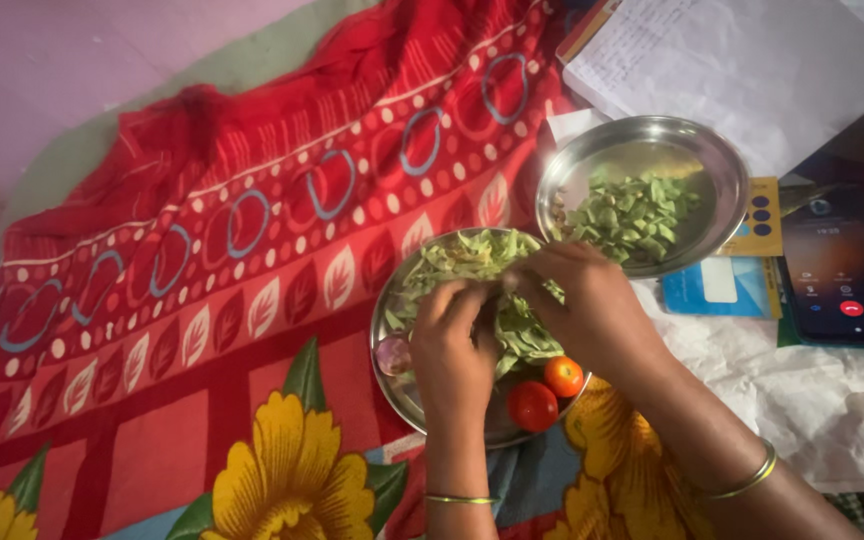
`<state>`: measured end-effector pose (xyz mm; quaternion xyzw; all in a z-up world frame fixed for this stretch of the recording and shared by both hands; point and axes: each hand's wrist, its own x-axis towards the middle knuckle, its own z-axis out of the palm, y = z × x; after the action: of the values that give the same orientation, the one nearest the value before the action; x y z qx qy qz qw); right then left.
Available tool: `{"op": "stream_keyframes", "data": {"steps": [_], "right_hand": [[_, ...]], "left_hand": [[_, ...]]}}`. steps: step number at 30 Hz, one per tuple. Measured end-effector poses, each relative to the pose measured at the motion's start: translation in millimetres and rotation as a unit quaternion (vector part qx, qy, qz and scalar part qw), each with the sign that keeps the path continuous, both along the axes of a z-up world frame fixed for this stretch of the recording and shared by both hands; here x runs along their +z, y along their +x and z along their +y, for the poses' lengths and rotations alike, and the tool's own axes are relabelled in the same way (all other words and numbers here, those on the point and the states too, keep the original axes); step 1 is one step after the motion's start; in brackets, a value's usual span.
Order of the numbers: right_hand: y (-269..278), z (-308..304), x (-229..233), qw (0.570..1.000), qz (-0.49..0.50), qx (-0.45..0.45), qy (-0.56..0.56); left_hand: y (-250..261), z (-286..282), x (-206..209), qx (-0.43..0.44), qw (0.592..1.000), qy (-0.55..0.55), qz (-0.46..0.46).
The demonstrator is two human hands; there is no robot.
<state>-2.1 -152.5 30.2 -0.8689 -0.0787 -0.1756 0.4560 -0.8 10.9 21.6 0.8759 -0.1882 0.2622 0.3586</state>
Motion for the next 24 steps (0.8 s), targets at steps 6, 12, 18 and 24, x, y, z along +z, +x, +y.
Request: {"op": "stream_keyframes", "data": {"steps": [6, 12, 18, 24], "right_hand": [[-4.7, 11.1, 6.1, 0.977, -0.127, -0.020, -0.171], [-5.3, 16.8, 2.3, 0.980, -0.136, -0.040, -0.142], [-10.5, 13.9, -2.9, 0.993, 0.024, -0.020, 0.110], [-14.5, 14.6, -15.5, 0.880, 0.085, 0.142, 0.446]], "left_hand": [[1.3, 1.5, -3.7, 0.004, 1.000, -0.019, -0.010], [-2.7, 3.7, 7.4, -0.007, 0.999, 0.010, -0.043], [-11.5, 0.3, 17.2, -0.014, 0.990, -0.011, -0.143], [-14.0, 12.1, 25.4, -0.075, 0.986, -0.077, -0.126]]}}
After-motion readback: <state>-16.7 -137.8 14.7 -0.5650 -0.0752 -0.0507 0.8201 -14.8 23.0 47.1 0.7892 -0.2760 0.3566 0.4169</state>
